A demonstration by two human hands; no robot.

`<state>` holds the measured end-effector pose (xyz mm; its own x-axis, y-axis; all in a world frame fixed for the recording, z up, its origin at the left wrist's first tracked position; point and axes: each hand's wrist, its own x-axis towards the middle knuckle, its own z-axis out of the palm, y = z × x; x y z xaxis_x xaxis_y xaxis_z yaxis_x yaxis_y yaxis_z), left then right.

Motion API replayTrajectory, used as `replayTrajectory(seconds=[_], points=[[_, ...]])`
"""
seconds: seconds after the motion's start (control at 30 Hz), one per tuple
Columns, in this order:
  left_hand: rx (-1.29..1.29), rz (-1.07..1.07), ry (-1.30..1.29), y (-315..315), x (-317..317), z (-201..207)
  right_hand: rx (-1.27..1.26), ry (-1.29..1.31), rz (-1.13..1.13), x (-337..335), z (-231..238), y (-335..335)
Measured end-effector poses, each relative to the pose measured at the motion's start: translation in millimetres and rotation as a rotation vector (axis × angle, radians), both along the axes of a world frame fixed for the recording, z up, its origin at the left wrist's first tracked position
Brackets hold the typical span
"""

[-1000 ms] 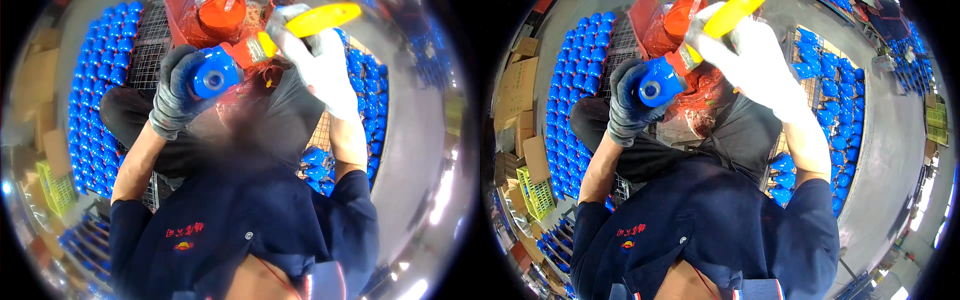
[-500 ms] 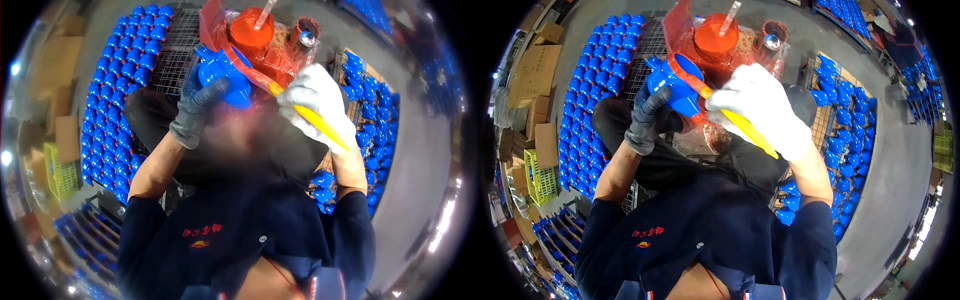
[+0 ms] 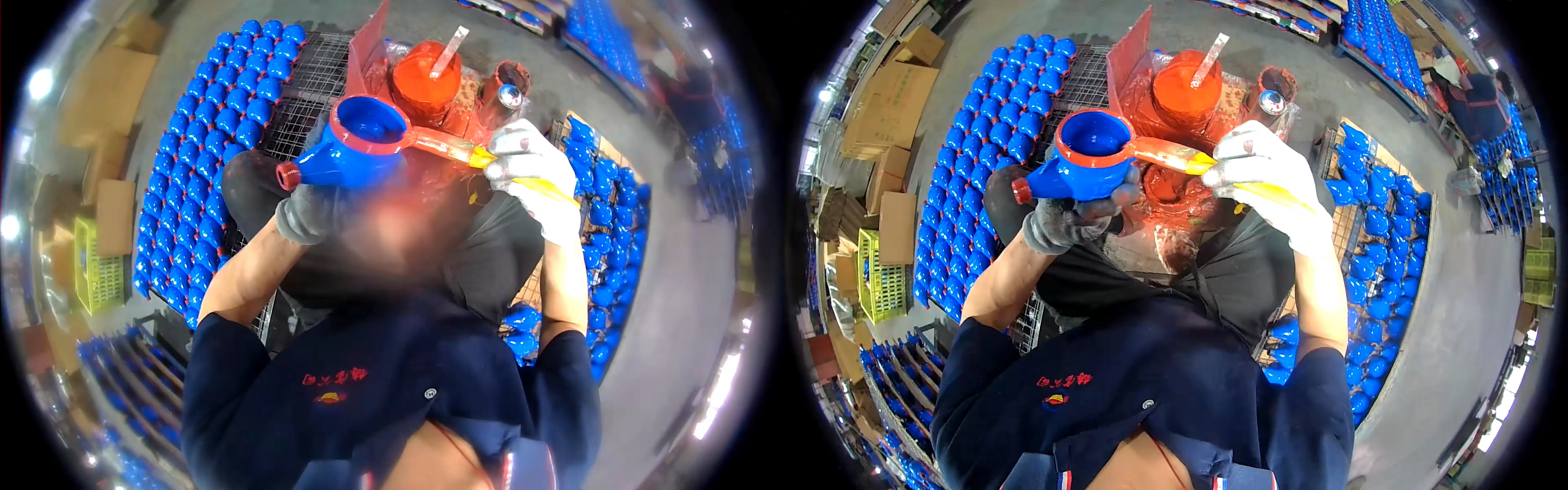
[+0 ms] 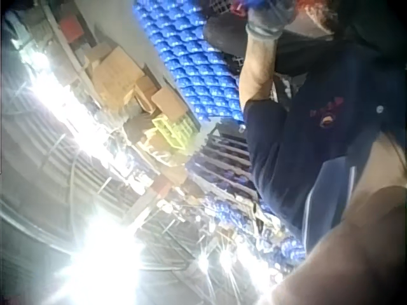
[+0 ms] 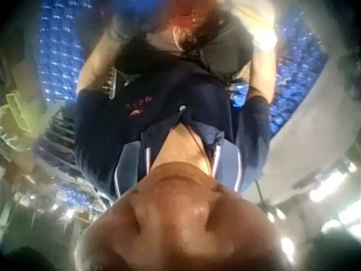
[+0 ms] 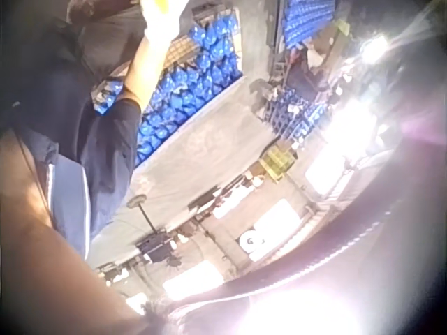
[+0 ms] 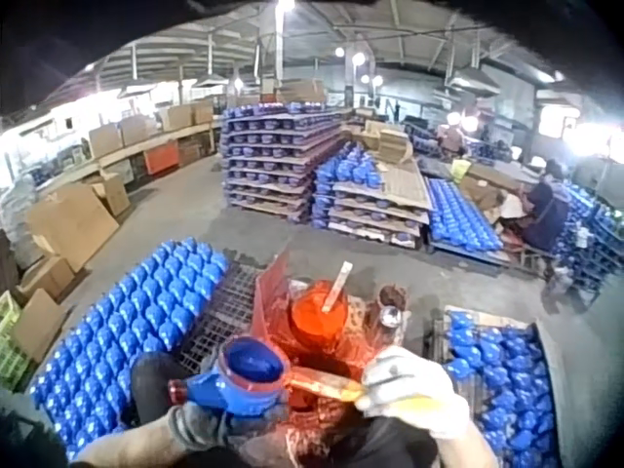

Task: The person paints a blue metal component with a paintbrush, dipping the tool into a bucket of red paint and coating the sides of the object.

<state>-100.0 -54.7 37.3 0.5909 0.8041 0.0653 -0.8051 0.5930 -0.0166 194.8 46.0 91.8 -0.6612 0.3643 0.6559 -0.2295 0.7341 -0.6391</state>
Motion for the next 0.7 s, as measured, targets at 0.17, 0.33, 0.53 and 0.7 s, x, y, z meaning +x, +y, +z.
replayTrajectory(seconds=[0.17,0.33,0.53,0.7], points=[[-0.047,-0.019,0.079,1,-7,-5,-0.090,0.222,0.062,9,-24,6],[-0.010,0.277,0.760,2,3,0,-0.425,0.379,-0.231,24,-23,8],[1.160,0.870,2.247,-5,37,-5,-0.225,-0.321,-0.613,-2,29,9],[1.380,0.755,2.374,-19,56,5,-0.556,-0.553,-0.352,-24,59,11]])
